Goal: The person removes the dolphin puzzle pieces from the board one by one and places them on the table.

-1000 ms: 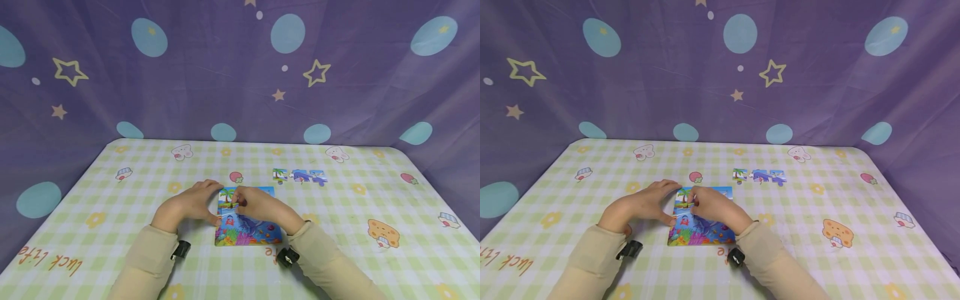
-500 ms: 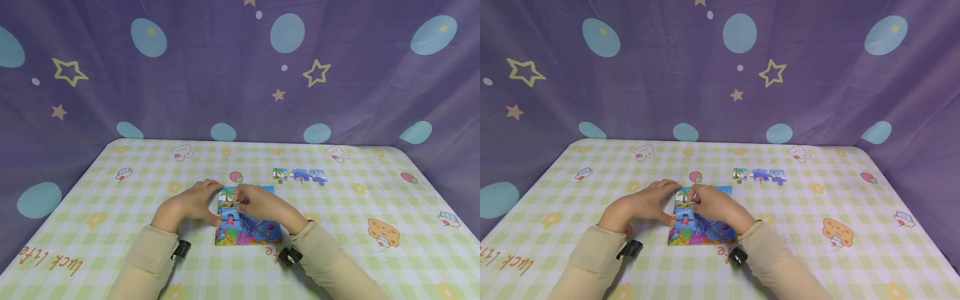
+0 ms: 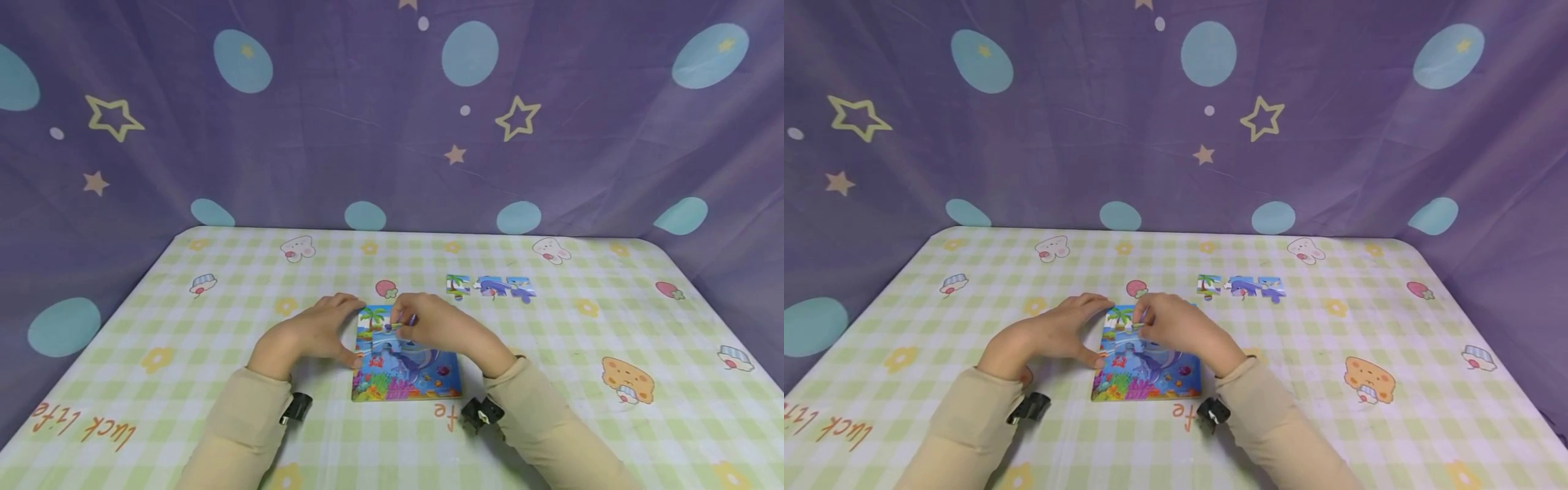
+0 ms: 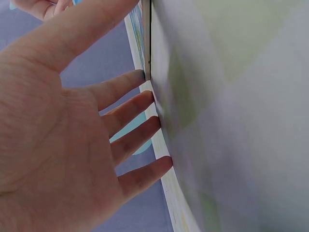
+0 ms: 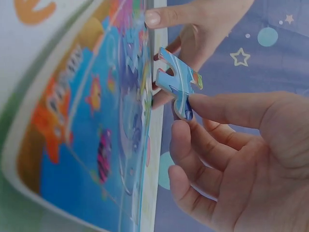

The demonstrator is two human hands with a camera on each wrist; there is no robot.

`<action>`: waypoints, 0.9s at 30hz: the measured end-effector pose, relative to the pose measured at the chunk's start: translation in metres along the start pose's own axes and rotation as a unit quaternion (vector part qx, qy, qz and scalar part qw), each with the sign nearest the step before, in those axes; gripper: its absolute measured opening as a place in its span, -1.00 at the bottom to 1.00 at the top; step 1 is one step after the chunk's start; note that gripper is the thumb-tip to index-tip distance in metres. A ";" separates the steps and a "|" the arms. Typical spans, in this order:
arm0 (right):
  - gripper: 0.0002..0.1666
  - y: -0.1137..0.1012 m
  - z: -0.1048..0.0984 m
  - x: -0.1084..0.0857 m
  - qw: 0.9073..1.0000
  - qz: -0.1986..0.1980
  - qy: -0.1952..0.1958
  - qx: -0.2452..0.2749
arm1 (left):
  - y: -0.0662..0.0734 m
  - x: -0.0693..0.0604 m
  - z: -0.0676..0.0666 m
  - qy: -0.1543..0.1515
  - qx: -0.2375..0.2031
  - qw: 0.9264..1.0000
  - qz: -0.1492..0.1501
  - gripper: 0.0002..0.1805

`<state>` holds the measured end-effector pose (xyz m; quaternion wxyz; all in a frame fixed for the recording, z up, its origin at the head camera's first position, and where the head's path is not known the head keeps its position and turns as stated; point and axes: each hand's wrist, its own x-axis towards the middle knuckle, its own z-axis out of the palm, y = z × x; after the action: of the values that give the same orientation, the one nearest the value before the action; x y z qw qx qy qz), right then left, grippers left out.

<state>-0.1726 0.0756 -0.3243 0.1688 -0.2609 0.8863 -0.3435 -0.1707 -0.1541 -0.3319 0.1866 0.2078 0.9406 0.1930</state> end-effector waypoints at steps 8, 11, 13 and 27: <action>-0.89 0.005 -0.012 -0.004 1.000 0.006 0.003 0.014 | 0.001 0.000 -0.001 0.000 0.004 1.000 0.000 0.08; -0.90 0.006 -0.015 -0.004 1.000 0.009 0.006 0.020 | 0.001 0.000 0.000 0.000 0.004 1.000 -0.001 0.08; -0.91 0.006 -0.017 -0.005 1.000 0.008 0.007 0.024 | 0.001 0.000 0.000 0.001 0.005 1.000 0.000 0.08; -0.92 0.020 -0.036 -0.010 0.999 -0.018 0.012 0.032 | 0.001 -0.001 0.000 0.003 0.006 1.000 0.009 0.08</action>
<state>-0.1889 0.1127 -0.3117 0.1601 -0.2672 0.8717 -0.3782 -0.1696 -0.1535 -0.3309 0.1803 0.2164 0.9406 0.1894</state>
